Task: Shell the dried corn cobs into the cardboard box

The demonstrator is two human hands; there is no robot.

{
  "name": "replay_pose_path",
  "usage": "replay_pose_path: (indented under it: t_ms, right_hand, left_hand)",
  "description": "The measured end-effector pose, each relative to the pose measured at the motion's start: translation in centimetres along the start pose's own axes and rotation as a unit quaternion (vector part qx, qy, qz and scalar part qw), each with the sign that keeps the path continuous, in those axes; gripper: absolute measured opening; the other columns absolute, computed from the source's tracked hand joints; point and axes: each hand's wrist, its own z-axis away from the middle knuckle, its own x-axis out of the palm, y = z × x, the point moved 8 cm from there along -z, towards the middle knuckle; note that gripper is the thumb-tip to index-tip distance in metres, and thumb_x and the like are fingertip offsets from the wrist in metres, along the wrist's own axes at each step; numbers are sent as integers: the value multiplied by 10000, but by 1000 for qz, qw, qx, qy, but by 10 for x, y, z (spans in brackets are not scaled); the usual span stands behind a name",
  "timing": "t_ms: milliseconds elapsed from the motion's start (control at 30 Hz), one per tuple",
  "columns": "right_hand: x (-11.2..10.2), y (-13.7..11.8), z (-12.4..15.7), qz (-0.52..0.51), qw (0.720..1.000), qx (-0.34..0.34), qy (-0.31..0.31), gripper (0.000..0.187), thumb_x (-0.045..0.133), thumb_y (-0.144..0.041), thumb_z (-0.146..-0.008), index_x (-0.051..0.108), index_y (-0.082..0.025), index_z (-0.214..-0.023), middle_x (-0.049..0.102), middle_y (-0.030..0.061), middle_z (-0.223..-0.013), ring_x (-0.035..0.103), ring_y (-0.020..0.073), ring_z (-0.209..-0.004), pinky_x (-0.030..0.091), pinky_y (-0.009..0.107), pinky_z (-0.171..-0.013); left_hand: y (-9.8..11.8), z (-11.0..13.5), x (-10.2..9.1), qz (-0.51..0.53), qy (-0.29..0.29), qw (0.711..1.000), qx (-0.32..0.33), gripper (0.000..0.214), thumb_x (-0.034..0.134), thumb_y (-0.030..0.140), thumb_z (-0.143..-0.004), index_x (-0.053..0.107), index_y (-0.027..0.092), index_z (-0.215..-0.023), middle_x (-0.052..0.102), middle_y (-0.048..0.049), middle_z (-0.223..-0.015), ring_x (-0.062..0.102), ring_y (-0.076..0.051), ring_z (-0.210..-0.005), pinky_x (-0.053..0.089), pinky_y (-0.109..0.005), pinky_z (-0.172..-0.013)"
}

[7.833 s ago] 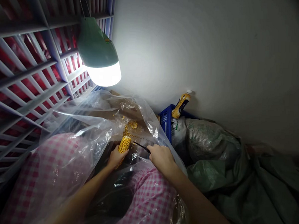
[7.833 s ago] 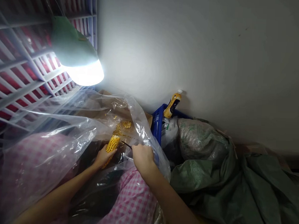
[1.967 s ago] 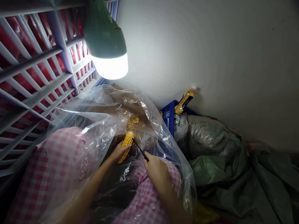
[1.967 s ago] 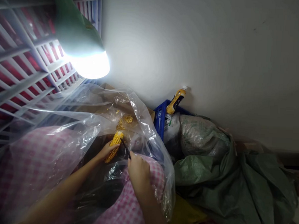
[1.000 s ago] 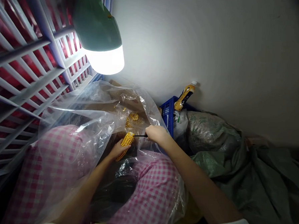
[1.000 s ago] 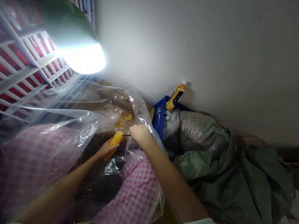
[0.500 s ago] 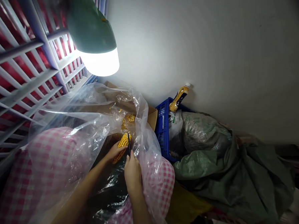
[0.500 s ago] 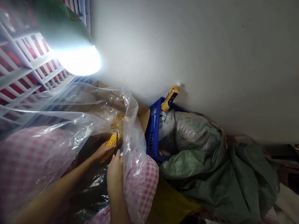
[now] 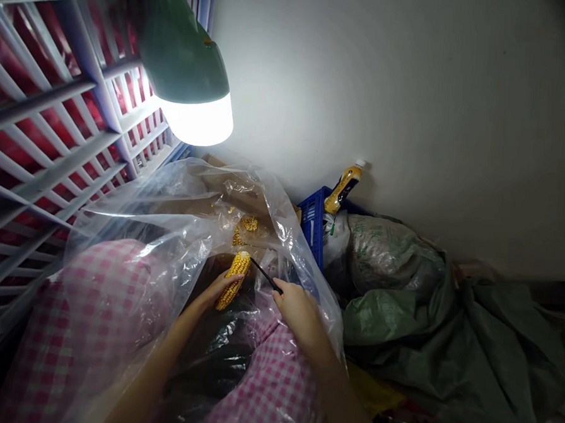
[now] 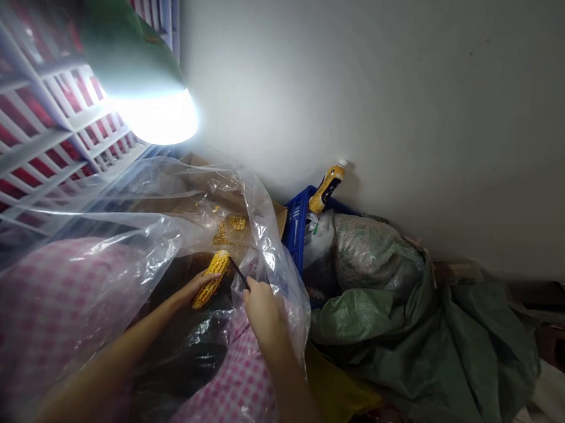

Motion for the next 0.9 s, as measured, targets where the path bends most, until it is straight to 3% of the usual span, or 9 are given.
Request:
replay_pose_path:
  t_ms: [233, 367, 600, 733, 900]
  right_hand:
    - [-12, -18, -14, 91, 995, -44, -10, 309, 413, -229, -840, 611, -249, -1075, 685, 61, -956, 638, 218, -875, 455, 287, -699]
    - [-25, -28, -31, 167, 982, -66, -51, 297, 464, -205, -811, 636, -217, -1053, 677, 94, -981, 634, 240, -897, 465, 310, -722]
    - [-50, -49, -82, 183, 972, -78, -126, 344, 711, -173, -596, 691, -184, -939, 675, 107, -987, 618, 266, -933, 467, 322, -771]
    - [-36, -38, -79, 133, 981, -60, -126, 262, 650, -209, -675, 694, -185, -932, 688, 98, -933, 641, 240, -871, 475, 296, -737]
    - [14, -18, -41, 45, 997, -27, -62, 363, 391, -277, -868, 546, -218, -1191, 642, 75, -1089, 611, 187, -973, 453, 247, -789]
  left_hand:
    - [-2, -3, 0, 0, -11, 1000, 10, 479, 611, 404, -701, 518, 163, -1104, 606, -34, -776, 566, -146, -616, 449, -239, -519]
    - [1, -2, 0, -16, -2, 1000, 18, 500, 639, 391, -669, 529, 158, -1098, 607, -33, -783, 561, -149, -613, 449, -248, -521]
    - [2, -2, -7, -61, 40, 997, 32, 495, 682, 338, -623, 566, 132, -1058, 636, -56, -863, 582, -160, -684, 449, -239, -578]
    - [-2, -4, -4, -46, 31, 998, 17, 480, 656, 361, -657, 550, 134, -1067, 612, -29, -737, 555, -141, -579, 443, -243, -518]
    - [-3, -5, 4, -28, 26, 999, 11, 446, 652, 386, -659, 556, 139, -1018, 590, -10, -676, 543, -133, -540, 442, -242, -486]
